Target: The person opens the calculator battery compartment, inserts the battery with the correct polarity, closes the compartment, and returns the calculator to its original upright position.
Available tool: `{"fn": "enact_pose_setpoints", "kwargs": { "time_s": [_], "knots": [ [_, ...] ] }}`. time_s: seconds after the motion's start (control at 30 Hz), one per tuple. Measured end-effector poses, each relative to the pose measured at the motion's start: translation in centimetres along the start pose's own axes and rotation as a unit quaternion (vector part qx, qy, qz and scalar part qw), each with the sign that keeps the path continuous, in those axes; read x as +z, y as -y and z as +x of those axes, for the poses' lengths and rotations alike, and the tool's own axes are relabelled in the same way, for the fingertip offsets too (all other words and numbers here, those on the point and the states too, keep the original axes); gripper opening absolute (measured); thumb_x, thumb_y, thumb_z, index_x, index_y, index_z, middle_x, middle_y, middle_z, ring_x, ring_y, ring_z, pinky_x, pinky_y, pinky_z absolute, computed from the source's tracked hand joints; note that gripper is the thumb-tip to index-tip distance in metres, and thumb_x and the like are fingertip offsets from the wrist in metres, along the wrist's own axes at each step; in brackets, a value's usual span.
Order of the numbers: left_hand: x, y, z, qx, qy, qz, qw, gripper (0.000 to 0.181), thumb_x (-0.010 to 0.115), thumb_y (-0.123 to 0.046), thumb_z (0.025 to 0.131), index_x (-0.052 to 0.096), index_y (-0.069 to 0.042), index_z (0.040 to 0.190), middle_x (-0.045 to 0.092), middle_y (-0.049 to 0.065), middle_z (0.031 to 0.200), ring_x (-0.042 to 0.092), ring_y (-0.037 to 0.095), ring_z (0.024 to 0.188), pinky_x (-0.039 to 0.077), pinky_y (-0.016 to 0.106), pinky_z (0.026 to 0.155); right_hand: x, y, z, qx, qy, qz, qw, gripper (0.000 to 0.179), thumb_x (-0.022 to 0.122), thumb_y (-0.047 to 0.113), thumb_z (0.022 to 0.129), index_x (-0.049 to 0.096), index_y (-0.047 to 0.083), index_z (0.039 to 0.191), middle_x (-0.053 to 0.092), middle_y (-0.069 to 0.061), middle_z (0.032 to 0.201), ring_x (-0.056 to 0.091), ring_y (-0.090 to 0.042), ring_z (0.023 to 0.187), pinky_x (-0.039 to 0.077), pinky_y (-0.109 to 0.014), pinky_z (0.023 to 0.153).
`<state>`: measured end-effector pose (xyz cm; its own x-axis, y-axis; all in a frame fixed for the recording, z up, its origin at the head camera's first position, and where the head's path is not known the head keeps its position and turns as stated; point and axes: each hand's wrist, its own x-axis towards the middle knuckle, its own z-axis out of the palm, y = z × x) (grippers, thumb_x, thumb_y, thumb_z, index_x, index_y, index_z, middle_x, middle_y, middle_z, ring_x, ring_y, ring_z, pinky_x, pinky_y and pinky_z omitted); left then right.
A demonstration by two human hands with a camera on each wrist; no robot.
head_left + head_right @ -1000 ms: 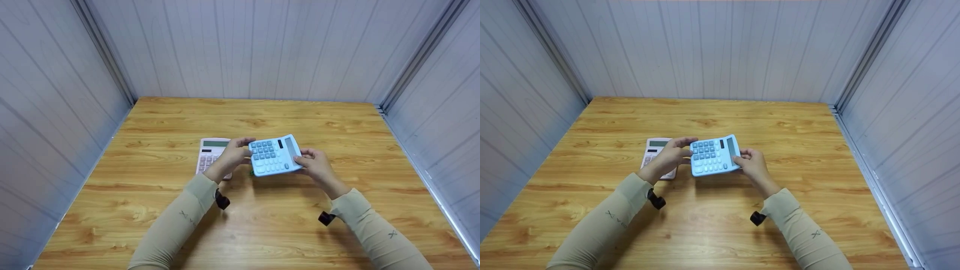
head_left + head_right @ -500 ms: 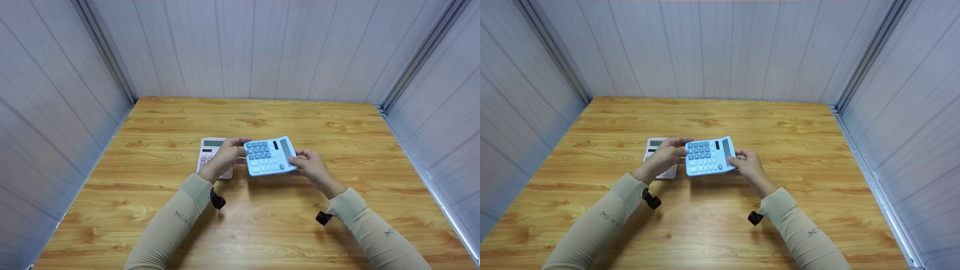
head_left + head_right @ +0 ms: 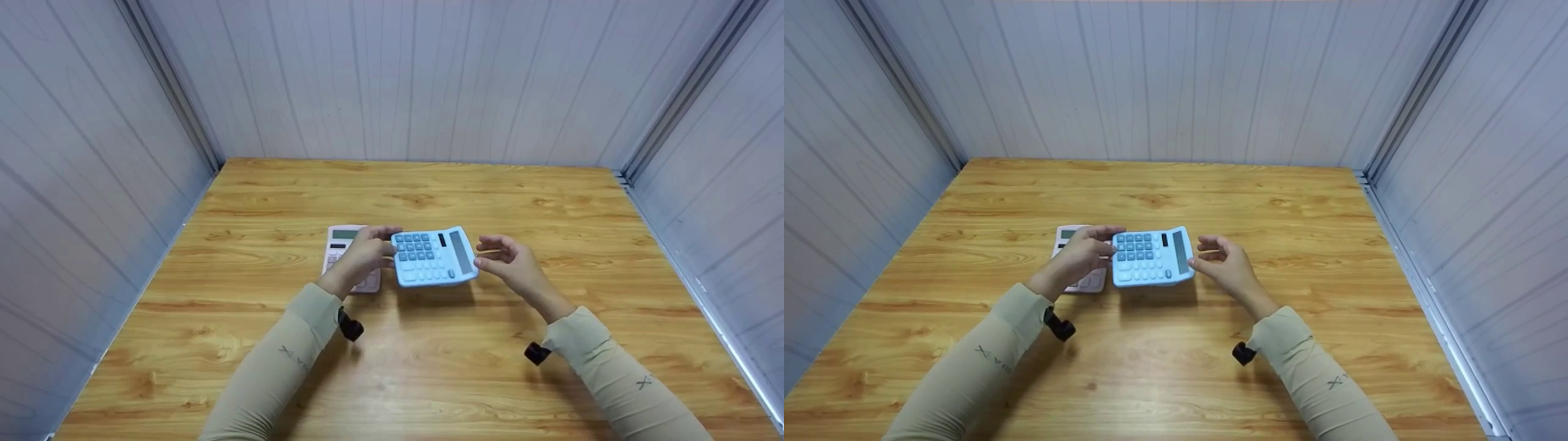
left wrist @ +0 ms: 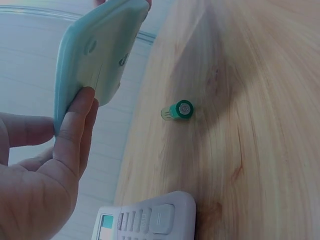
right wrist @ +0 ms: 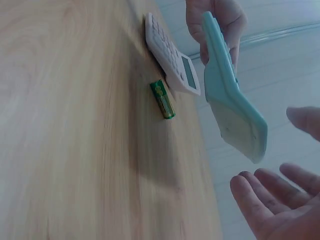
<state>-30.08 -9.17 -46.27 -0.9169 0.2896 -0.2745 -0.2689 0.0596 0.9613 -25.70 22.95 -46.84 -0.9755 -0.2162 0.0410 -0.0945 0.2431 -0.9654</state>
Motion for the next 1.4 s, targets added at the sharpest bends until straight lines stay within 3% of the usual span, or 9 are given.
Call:
{"fn": "enact_pose_setpoints", "kwargs": {
  "time_s": [0.2,0.33,0.4,0.6,0.83,0.97,1.1,1.23,1.4],
  "knots": [
    [-0.4,-0.1,-0.1,-0.006,0.009,-0.006,0.9999,0.056,0.051,0.004,0.102,0.055,-0.004,0.157,0.059,0.012,0.152,0.068,0.026,0.121,0.063,0.034,0.091,-0.1,-0.1,-0.3,-0.093,0.026,-0.073,0.9927,0.06,0.087,0.001,0.089,0.061,-0.008,0.143,0.062,-0.026,0.15,0.054,-0.049,0.143,0.051,-0.054,0.119],
    [-0.6,-0.2,-0.2,-0.013,0.012,-0.011,0.9998,0.056,0.051,0.004,0.102,0.054,-0.004,0.157,0.058,0.011,0.153,0.067,0.025,0.121,0.062,0.033,0.092,0.2,0.0,-0.6,-0.185,0.044,-0.159,0.9688,0.062,0.093,0.002,0.083,0.067,-0.004,0.139,0.064,-0.022,0.15,0.057,-0.044,0.143,0.048,-0.063,0.118],
    [-0.6,-0.2,-0.2,-0.012,0.013,-0.011,0.9998,0.057,0.05,0.005,0.101,0.054,-0.003,0.157,0.059,0.011,0.153,0.066,0.025,0.121,0.062,0.033,0.091,0.3,0.0,-0.6,-0.246,0.051,-0.212,0.9443,0.06,0.094,0.003,0.082,0.07,-0.002,0.136,0.066,-0.021,0.148,0.061,-0.042,0.14,0.051,-0.062,0.114],
    [-0.6,-0.2,-0.2,-0.012,0.018,-0.012,0.9997,0.056,0.05,0.005,0.101,0.054,-0.002,0.156,0.061,0.013,0.151,0.068,0.023,0.118,0.063,0.033,0.09,0.3,-0.1,-0.4,-0.402,0.065,-0.336,0.8494,0.059,0.098,0.001,0.075,0.073,-0.002,0.128,0.072,-0.021,0.136,0.068,-0.04,0.129,0.059,-0.056,0.105],
    [-0.5,-0.1,-0.2,0.013,0.043,-0.02,0.9988,0.058,0.047,0.01,0.099,0.048,0.008,0.157,0.068,0.019,0.134,0.069,0.019,0.097,0.06,0.027,0.074,0.5,-0.8,0.3,-0.513,0.045,-0.389,0.7639,0.048,0.096,-0.003,0.071,0.078,-0.001,0.115,0.078,-0.019,0.12,0.074,-0.041,0.117,0.063,-0.053,0.099],
    [-0.4,-0.2,-0.2,0.011,0.049,-0.029,0.9983,0.056,0.048,0.01,0.099,0.05,0.009,0.155,0.068,0.018,0.13,0.07,0.019,0.097,0.062,0.028,0.074,0.9,-0.9,0.5,-0.549,0.029,-0.407,0.7296,0.04,0.088,-0.009,0.071,0.08,-0.001,0.11,0.08,-0.019,0.115,0.077,-0.039,0.111,0.065,-0.05,0.095],
    [-0.3,0.0,0.0,0.009,0.061,-0.026,0.9978,0.057,0.047,0.011,0.098,0.049,0.01,0.155,0.067,0.019,0.133,0.07,0.019,0.098,0.062,0.028,0.073,1.0,-1.2,0.6,-0.563,0.028,-0.413,0.7147,0.033,0.083,-0.01,0.077,0.082,0.0,0.109,0.081,-0.017,0.112,0.078,-0.037,0.11,0.066,-0.047,0.095],
    [-0.3,0.2,0.0,0.007,0.065,-0.027,0.9975,0.059,0.047,0.012,0.097,0.047,0.011,0.156,0.067,0.017,0.131,0.07,0.018,0.095,0.061,0.027,0.072,1.1,-1.2,0.6,-0.579,0.03,-0.411,0.7036,0.015,0.07,0.0,0.101,0.082,0.001,0.11,0.082,-0.015,0.112,0.078,-0.035,0.109,0.066,-0.045,0.096],
    [-0.2,0.2,0.0,0.01,0.062,-0.038,0.9973,0.055,0.047,0.01,0.097,0.051,0.012,0.152,0.07,0.015,0.122,0.072,0.017,0.092,0.062,0.026,0.071,1.3,-1.1,0.6,-0.599,0.016,-0.407,0.6897,0.033,0.05,0.013,0.116,0.081,0.001,0.113,0.082,-0.016,0.113,0.079,-0.033,0.107,0.066,-0.042,0.093]
  ]
}}
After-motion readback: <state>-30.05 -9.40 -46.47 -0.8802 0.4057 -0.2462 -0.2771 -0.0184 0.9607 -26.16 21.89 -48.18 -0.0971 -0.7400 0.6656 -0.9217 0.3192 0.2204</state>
